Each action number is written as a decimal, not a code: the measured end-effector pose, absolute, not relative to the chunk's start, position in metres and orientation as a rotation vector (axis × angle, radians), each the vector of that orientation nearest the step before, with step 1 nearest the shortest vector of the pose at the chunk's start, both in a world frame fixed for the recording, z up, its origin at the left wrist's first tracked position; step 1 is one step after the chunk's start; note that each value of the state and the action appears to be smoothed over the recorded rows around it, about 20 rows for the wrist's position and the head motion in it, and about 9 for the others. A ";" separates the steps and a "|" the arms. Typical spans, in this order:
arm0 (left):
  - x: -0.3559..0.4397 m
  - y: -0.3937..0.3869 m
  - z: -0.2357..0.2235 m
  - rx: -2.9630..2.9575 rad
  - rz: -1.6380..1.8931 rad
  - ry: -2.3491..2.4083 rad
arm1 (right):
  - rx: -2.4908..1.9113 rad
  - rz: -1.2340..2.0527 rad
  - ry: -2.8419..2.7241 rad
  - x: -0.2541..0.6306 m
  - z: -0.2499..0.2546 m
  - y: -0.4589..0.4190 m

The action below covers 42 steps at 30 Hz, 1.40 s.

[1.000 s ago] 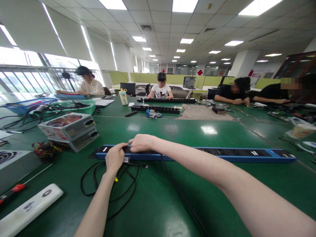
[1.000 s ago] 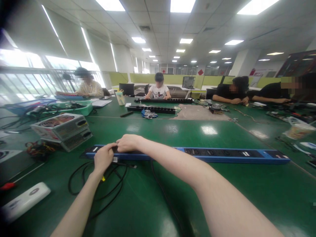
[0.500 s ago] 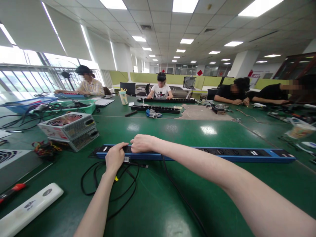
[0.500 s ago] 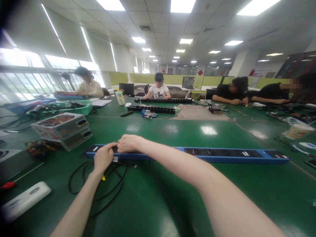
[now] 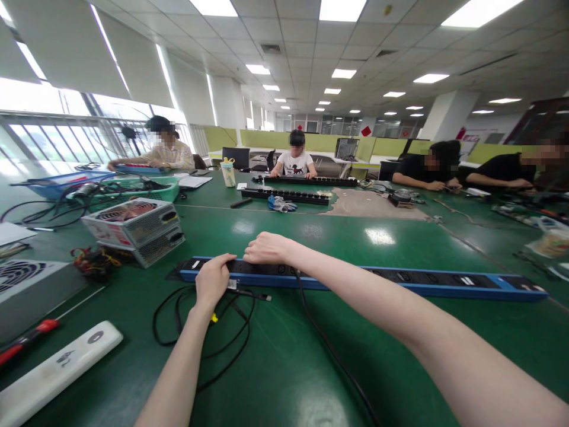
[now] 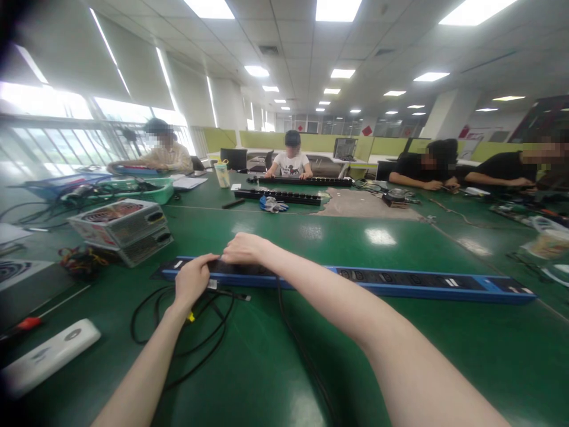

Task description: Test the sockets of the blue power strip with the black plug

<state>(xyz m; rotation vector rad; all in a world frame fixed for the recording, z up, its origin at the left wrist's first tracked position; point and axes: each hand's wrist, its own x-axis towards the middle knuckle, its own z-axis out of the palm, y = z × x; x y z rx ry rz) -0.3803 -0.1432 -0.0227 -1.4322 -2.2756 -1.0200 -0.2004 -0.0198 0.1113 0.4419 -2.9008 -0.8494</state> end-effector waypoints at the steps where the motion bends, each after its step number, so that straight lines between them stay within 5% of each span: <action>1: -0.380 -0.143 -0.023 -1.436 -1.017 -2.275 | 0.441 -0.835 -2.904 -0.200 0.113 -0.018; 42: -0.330 -0.121 -0.003 -1.760 -0.861 -2.197 | 0.410 -0.738 -2.988 -0.153 0.125 -0.016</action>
